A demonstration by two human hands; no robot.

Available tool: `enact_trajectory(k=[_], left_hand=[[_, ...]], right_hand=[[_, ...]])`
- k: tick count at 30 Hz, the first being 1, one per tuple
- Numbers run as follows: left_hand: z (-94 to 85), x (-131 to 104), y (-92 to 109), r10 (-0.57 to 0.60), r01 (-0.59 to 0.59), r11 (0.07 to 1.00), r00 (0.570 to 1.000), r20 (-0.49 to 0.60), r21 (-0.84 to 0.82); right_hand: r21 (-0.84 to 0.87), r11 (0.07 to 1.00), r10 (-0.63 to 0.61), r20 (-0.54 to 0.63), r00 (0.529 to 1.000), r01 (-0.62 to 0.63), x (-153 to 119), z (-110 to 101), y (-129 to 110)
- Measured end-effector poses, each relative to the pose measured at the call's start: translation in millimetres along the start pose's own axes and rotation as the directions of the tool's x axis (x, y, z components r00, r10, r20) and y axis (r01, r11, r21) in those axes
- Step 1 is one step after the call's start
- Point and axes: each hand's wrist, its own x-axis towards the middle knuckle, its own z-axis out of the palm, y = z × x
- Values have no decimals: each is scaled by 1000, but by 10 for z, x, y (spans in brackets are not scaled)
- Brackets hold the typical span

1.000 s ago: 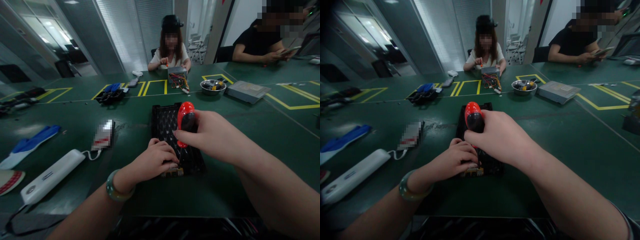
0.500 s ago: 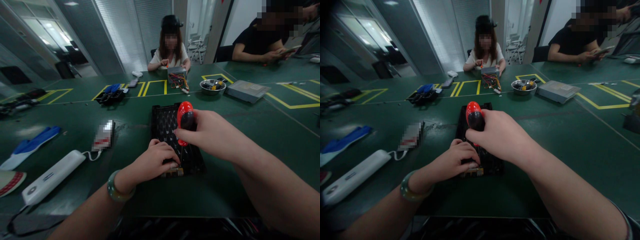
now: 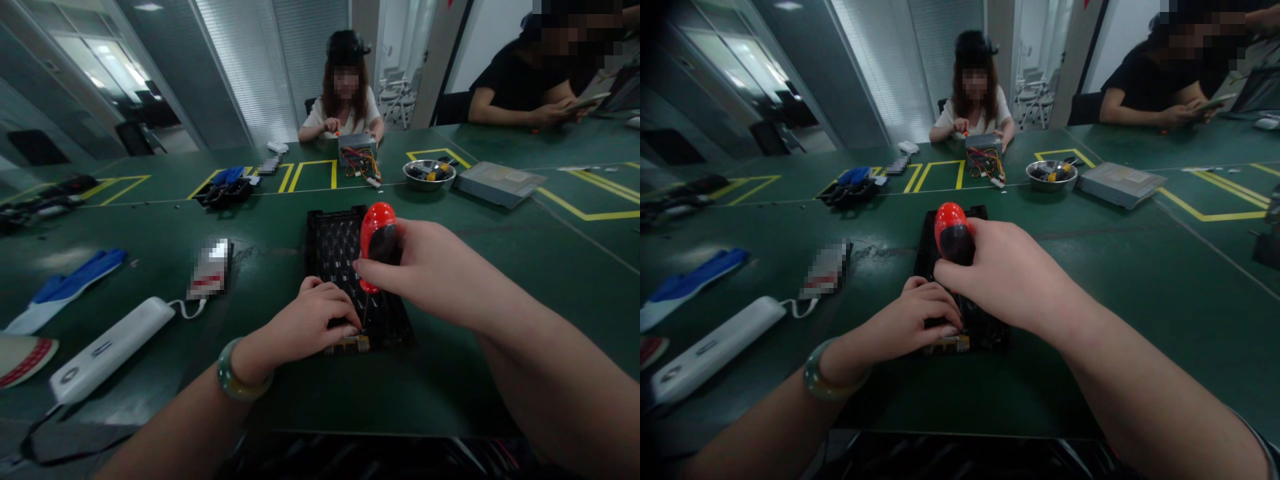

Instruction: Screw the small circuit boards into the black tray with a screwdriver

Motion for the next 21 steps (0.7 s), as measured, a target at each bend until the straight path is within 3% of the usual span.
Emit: enact_trajectory(k=[10, 17, 21], left_hand=[[8, 2, 8, -27, 27, 1000, 1000, 9, -15], [43, -16, -33, -14, 13, 1000, 999, -30, -14], [45, -17, -37, -5, 5, 1000, 1000, -29, -22]], right_hand=[[18, 996, -92, 84, 992, 91, -57, 13, -19], [142, 965, -247, 195, 949, 221, -104, -66, -47], [202, 951, -280, 234, 931, 235, -120, -117, -57]])
